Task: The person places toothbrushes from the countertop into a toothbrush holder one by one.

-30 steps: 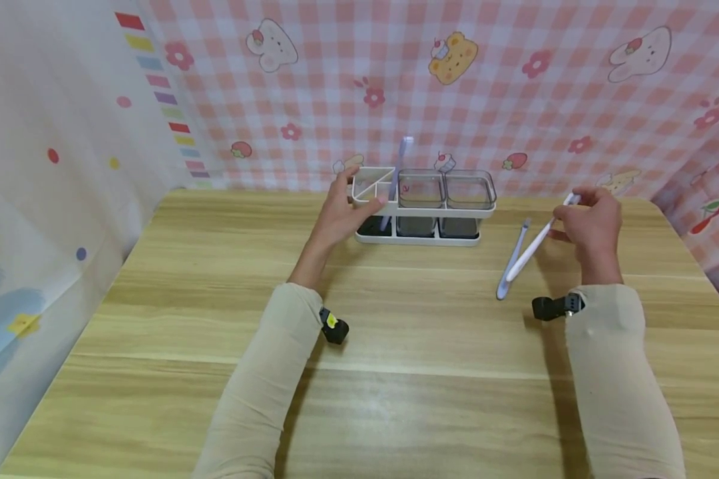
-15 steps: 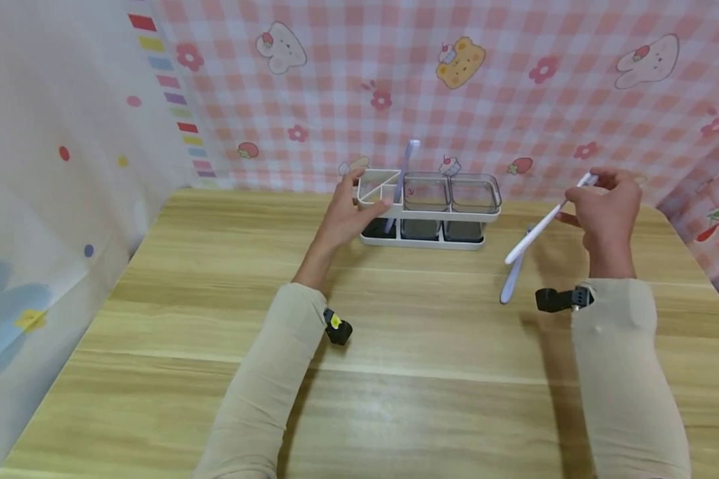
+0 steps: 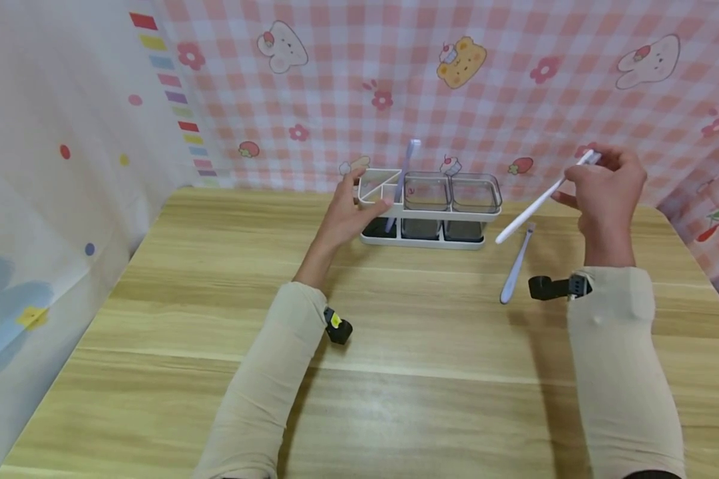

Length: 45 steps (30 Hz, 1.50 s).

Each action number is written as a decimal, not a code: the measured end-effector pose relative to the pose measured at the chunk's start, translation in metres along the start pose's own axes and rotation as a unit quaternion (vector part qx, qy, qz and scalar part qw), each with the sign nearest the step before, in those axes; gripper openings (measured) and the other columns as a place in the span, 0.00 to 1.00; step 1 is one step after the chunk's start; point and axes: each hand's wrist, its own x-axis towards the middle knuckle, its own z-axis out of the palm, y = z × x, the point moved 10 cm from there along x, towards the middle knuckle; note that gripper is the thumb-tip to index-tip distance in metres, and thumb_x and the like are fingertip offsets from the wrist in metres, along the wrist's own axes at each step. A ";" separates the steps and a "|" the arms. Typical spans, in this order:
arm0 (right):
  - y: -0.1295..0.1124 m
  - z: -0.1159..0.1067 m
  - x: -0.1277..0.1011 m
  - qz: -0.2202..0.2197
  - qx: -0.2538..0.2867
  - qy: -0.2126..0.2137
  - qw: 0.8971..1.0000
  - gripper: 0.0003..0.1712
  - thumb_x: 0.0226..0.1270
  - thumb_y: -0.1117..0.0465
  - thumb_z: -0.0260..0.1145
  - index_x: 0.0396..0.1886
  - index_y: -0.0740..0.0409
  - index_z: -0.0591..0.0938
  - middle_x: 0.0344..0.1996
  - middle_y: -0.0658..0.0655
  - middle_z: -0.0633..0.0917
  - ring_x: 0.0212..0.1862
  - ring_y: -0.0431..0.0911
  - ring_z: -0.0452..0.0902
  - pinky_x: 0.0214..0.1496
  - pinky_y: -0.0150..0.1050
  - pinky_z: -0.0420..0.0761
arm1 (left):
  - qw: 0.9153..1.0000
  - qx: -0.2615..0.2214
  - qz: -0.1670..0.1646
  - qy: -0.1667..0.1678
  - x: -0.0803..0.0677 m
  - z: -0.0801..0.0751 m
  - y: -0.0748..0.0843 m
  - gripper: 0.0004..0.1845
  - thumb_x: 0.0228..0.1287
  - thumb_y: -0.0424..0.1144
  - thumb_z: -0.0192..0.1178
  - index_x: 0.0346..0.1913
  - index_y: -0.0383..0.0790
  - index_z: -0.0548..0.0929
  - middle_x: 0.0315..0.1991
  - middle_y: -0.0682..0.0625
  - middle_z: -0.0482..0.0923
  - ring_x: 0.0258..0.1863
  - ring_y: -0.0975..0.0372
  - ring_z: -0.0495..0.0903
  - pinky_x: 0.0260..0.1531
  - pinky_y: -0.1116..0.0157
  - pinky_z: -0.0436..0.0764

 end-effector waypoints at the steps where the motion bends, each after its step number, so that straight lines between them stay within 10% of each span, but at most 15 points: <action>1: -0.002 0.001 -0.001 -0.003 0.002 0.002 1.000 0.21 0.64 0.77 0.64 0.51 0.53 0.76 0.46 0.51 0.74 0.42 0.42 0.75 0.23 0.36 0.83 | 1.000 0.000 0.000 0.000 0.000 0.000 0.000 0.45 0.66 0.49 0.67 0.79 0.40 0.55 0.70 0.40 0.60 0.58 0.48 0.71 0.52 0.54 0.77; 33: -0.039 0.046 -0.020 -0.075 0.059 0.014 0.995 0.24 0.63 0.77 0.66 0.55 0.53 0.75 0.51 0.51 0.68 0.41 0.44 0.74 0.28 0.35 0.84 | 1.000 -0.004 0.010 0.003 0.000 -0.001 0.001 0.45 0.66 0.48 0.67 0.79 0.39 0.55 0.68 0.40 0.63 0.56 0.49 0.72 0.48 0.57 0.78; 45: -0.043 0.063 -0.025 -0.100 0.072 0.001 0.992 0.24 0.64 0.76 0.66 0.56 0.53 0.75 0.52 0.51 0.68 0.26 0.42 0.73 0.28 0.36 0.84 | 1.000 0.001 0.005 0.003 0.000 0.000 -0.001 0.45 0.66 0.49 0.67 0.79 0.41 0.55 0.68 0.40 0.62 0.58 0.49 0.71 0.50 0.57 0.77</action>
